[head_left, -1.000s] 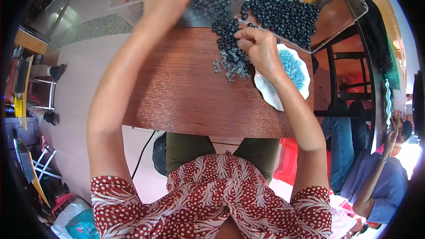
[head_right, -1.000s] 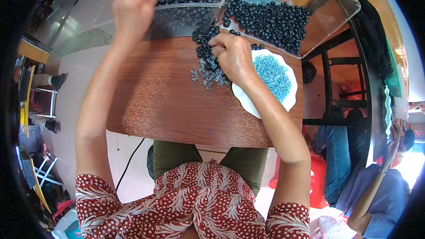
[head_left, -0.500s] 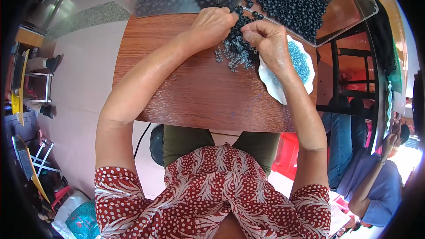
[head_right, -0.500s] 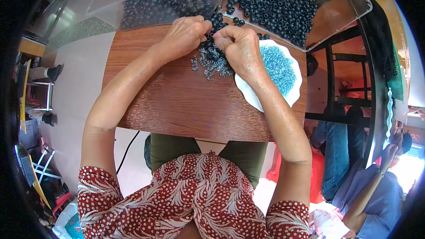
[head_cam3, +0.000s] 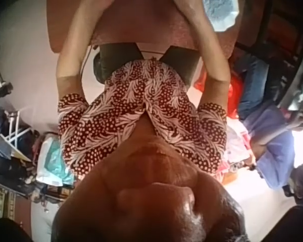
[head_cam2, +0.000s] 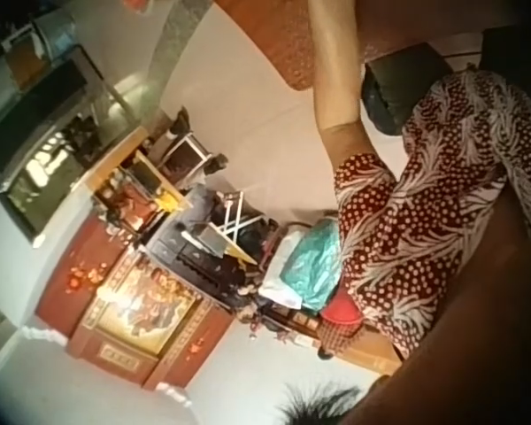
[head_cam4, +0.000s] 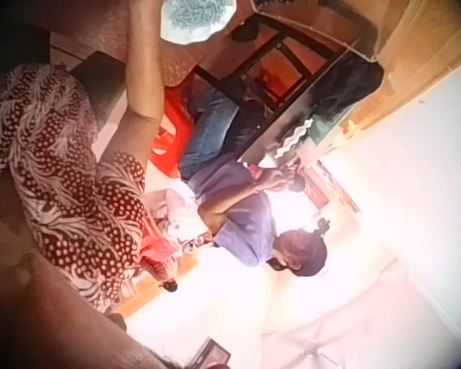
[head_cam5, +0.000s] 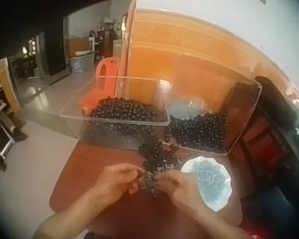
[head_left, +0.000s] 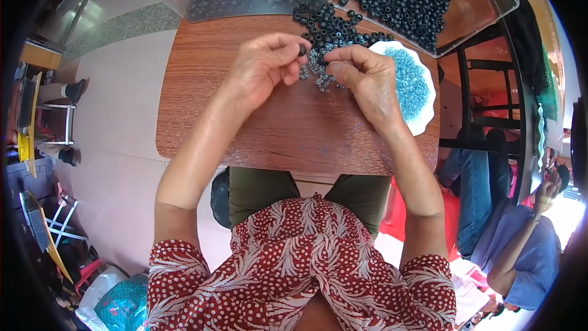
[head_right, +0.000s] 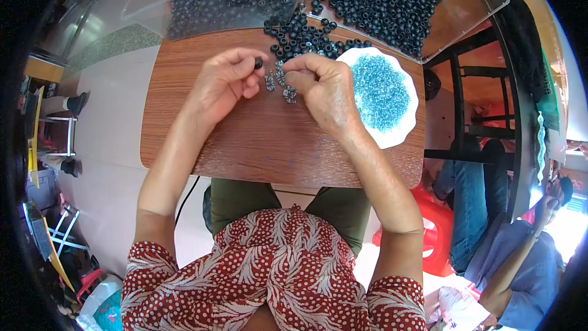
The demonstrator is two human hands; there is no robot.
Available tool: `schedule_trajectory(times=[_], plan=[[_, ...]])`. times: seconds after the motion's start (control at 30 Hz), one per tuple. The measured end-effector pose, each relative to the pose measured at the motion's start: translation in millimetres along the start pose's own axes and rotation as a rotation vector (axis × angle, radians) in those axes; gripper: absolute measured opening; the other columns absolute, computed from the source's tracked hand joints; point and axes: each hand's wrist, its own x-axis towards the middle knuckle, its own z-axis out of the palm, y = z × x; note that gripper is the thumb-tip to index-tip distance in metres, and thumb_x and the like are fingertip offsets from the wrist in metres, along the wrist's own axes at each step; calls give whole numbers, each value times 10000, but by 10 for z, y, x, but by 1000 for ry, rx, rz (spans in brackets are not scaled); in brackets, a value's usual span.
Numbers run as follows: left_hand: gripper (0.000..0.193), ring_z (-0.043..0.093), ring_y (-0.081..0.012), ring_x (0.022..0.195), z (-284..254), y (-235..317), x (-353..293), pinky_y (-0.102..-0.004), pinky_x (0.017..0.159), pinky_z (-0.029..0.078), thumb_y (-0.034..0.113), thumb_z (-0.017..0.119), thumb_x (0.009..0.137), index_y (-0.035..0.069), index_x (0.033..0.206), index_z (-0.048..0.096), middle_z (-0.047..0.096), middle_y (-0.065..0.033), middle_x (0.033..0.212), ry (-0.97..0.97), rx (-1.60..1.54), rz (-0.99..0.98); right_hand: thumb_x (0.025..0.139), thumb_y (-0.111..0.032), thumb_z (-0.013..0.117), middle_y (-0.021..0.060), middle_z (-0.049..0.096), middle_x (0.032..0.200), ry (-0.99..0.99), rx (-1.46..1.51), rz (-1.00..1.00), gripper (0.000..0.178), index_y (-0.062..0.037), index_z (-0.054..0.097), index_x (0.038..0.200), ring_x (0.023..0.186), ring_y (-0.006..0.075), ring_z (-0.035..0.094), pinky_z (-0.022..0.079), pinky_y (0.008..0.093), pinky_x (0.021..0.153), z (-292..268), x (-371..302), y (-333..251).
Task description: Assembling small black components by inserting tiny blue beads or rings into them.
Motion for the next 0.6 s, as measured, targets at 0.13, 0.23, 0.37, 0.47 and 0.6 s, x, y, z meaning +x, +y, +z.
schedule_trajectory(times=[0.13,0.23,0.37,0.47,0.6], plan=[[189,532,-121,652,2,-192,-167,-247,577,429,83,550,866,-42,1007,572,589,-95,820,-54,-227,1,779,58,601,10,630,773,17,78,-43,166,10,646,932,703,54,557,443,181,628,212,-114,-52],[181,528,-128,651,40,-272,-268,-265,579,422,95,546,872,-32,1000,561,581,-87,811,-54,-307,4,781,77,597,25,627,843,28,125,-106,201,10,635,967,758,61,565,464,193,677,277,-218,-31],[161,521,-127,640,69,-361,-343,-274,568,405,112,548,875,-16,972,556,576,-75,807,-50,-376,5,772,69,609,26,610,812,47,32,-237,211,-2,645,967,757,77,568,463,205,667,297,-280,-16],[143,514,-123,633,96,-408,-379,-272,558,390,124,550,876,-1,945,558,571,-61,794,-73,-431,-8,754,71,618,41,597,773,47,-144,-395,228,-9,649,965,724,102,570,455,223,631,285,-292,-13],[131,510,-116,632,152,-489,-426,-265,559,386,132,558,873,15,932,563,568,-48,788,-8,-410,-6,721,72,628,89,586,751,91,-337,-552,240,-3,647,948,671,174,570,443,261,584,277,-360,5]])
